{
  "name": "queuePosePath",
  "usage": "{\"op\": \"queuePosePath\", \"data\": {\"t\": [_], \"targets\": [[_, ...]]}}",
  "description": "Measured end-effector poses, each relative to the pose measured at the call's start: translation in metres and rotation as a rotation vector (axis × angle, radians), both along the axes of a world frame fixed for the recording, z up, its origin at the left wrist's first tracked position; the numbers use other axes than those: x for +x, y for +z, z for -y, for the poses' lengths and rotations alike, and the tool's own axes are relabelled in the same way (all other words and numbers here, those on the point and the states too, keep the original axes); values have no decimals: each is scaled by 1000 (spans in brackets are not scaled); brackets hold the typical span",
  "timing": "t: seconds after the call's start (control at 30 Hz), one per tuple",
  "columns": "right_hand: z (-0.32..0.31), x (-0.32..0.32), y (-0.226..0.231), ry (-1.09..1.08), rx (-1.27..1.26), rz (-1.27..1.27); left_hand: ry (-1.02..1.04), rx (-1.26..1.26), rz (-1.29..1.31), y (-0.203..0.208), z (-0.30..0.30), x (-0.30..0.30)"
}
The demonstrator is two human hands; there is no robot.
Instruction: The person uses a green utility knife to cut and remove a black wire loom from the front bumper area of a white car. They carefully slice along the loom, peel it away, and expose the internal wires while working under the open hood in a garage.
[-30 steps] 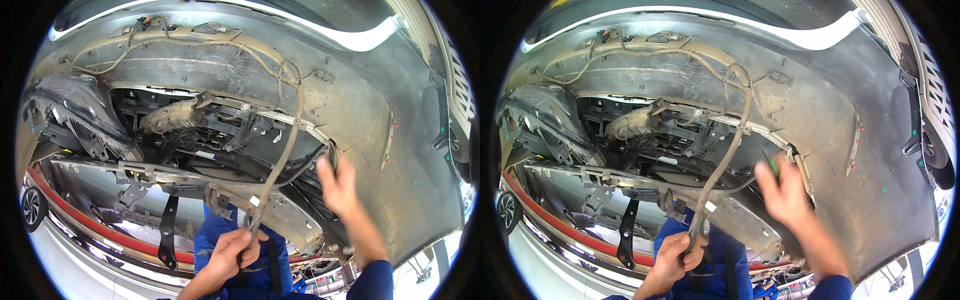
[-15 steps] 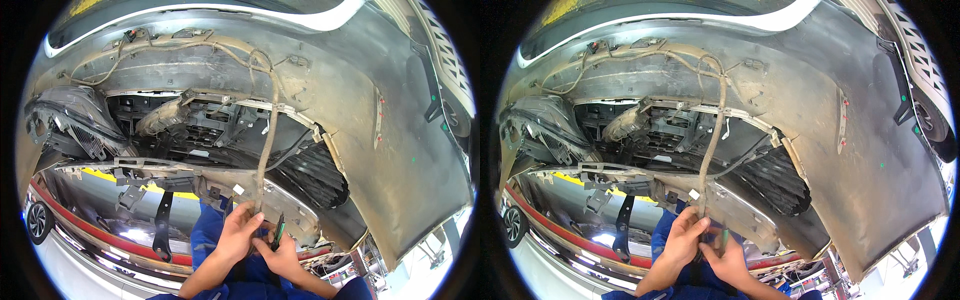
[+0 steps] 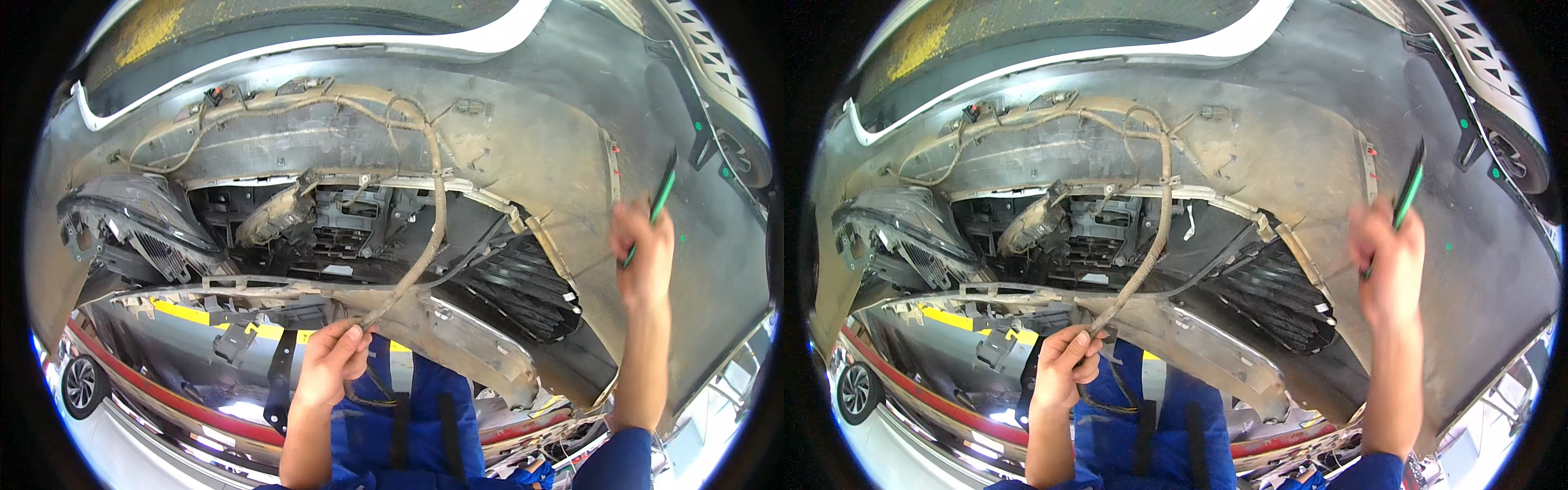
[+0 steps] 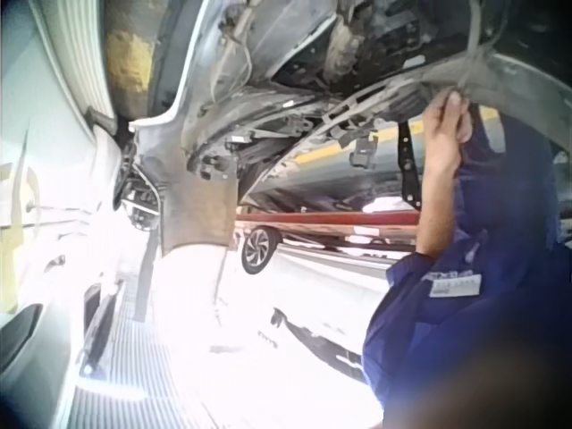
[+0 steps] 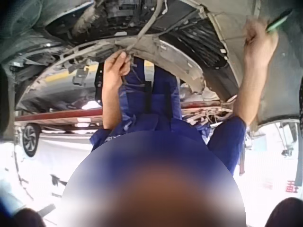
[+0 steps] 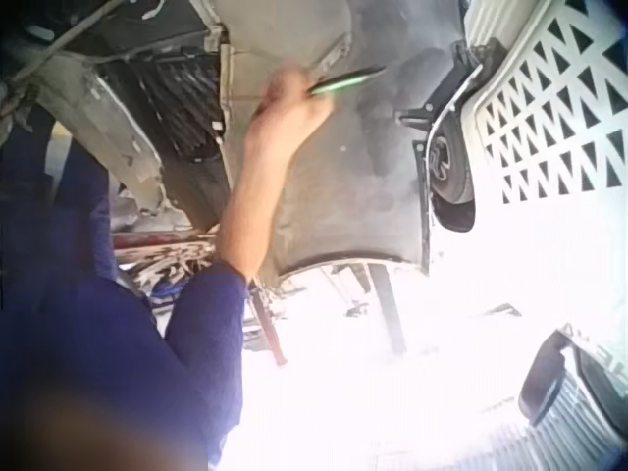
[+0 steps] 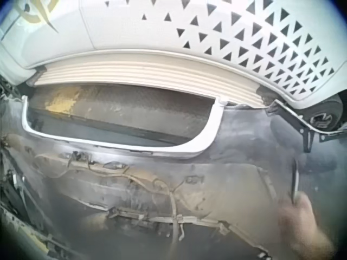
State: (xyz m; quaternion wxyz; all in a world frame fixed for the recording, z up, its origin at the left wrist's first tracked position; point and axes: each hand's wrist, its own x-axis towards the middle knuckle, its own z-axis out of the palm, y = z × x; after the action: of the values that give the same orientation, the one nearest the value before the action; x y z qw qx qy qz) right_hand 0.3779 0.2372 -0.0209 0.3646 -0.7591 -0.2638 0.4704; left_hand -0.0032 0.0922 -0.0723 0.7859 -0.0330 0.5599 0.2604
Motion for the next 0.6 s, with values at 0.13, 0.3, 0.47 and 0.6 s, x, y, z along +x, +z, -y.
{"op": "queuePosePath", "data": {"t": [0.13, 0.3, 0.47, 0.6], "targets": [[-60, 0, -5, -10, -1, -148, -7, 49, -22, -7, -12, 0], [-46, -4, -7, -115, -76, -174, -121, 73, -140, -12, -14, -17], [-68, 24, -41, -70, -120, -210, -313, 162, -327, -28, -7, -18], [-86, 35, -42, -19, -132, -241, -363, 186, -324, -36, -6, -16]]}}
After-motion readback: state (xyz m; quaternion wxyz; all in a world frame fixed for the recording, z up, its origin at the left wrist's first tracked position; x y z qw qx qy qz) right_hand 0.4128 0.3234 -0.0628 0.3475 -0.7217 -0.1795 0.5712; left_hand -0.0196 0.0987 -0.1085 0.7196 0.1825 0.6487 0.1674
